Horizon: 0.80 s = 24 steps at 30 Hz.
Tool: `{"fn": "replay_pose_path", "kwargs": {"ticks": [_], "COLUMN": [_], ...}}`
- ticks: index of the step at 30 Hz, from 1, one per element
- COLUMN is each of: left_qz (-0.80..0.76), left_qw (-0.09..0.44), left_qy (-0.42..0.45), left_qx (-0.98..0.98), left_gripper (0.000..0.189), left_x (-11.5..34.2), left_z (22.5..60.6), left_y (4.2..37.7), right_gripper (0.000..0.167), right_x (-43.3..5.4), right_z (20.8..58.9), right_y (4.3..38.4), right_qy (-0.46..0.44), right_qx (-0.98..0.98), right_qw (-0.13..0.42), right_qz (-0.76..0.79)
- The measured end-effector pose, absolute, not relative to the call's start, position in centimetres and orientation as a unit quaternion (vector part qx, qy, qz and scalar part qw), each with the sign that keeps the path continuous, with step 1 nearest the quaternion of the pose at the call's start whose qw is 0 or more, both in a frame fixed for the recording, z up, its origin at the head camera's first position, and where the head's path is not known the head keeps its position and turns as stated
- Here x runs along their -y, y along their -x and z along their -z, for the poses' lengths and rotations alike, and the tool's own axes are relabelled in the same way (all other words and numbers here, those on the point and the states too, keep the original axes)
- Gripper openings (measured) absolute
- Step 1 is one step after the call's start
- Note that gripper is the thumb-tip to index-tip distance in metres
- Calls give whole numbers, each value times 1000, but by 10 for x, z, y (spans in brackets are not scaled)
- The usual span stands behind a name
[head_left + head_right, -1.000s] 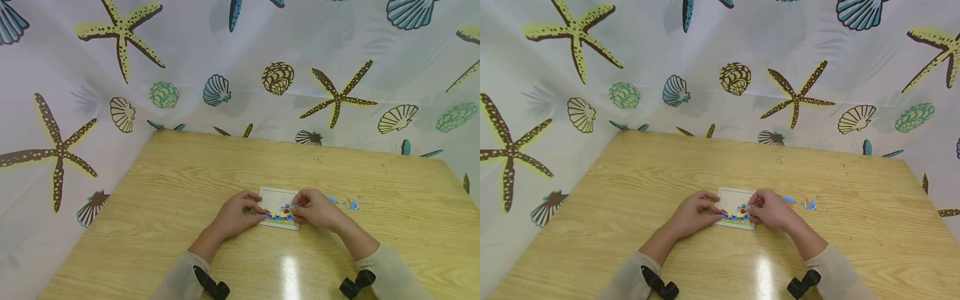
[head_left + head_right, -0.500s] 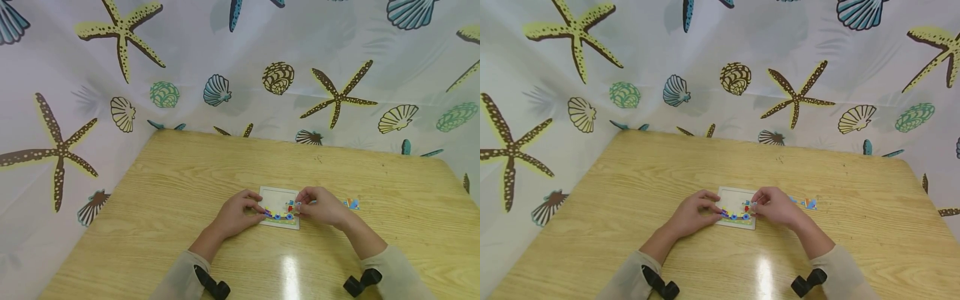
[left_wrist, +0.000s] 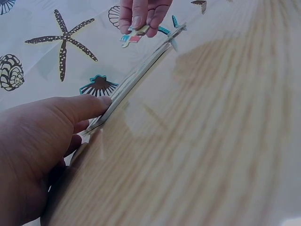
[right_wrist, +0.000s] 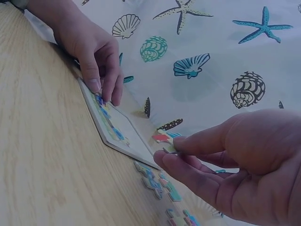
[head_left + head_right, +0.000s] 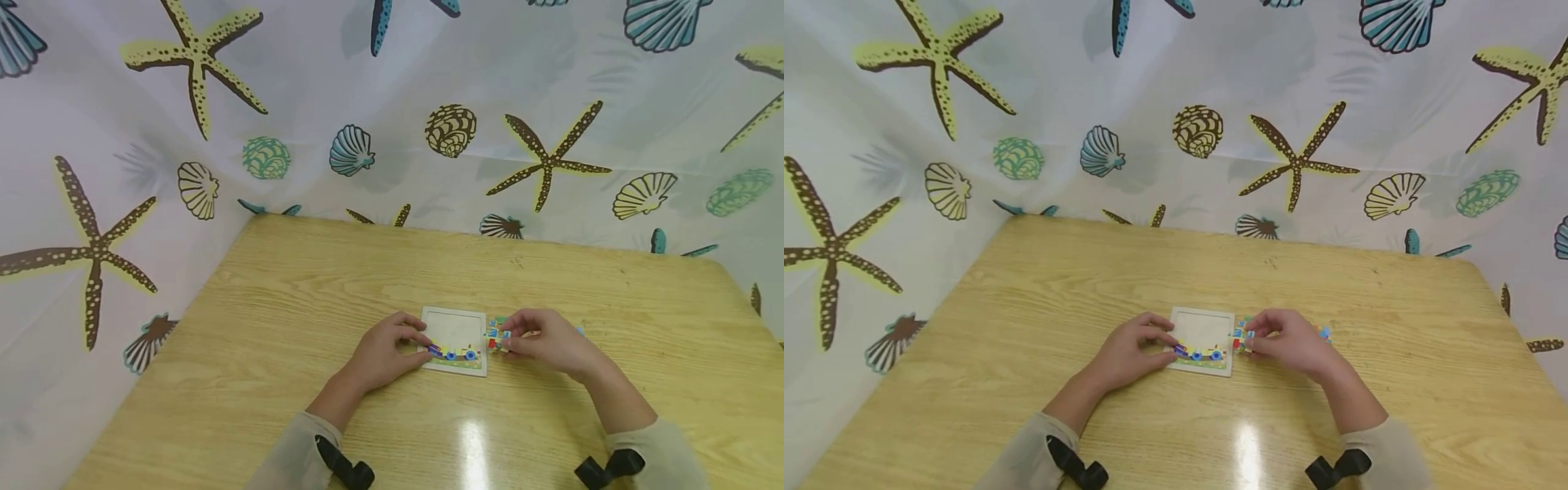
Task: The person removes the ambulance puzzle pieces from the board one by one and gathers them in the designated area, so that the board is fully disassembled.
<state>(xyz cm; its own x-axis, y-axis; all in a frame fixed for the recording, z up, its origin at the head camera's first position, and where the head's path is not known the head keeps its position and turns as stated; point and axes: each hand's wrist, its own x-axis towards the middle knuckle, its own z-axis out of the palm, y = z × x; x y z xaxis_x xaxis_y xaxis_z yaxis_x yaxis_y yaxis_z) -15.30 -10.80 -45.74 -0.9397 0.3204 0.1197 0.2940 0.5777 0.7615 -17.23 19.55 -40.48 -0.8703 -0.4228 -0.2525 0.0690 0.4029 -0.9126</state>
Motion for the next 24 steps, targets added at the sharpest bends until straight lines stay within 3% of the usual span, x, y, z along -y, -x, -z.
{"fn": "replay_pose_path", "kwargs": {"ticks": [11, 24], "left_qz": [-425, -426], "left_qw": [10, 12], "left_qy": [-183, -180], "left_qx": [-886, -887], "left_gripper": [14, 16], "left_x": [111, 110], "left_z": [458, 458], "left_y": [153, 153], "right_gripper": [26, 27], "right_x": [-207, -237], "right_z": [398, 394], "right_y": [175, 184], "right_qy": [101, 86], "right_qx": [-800, -827], "right_qw": [255, 241], "right_qz": [534, 501]}}
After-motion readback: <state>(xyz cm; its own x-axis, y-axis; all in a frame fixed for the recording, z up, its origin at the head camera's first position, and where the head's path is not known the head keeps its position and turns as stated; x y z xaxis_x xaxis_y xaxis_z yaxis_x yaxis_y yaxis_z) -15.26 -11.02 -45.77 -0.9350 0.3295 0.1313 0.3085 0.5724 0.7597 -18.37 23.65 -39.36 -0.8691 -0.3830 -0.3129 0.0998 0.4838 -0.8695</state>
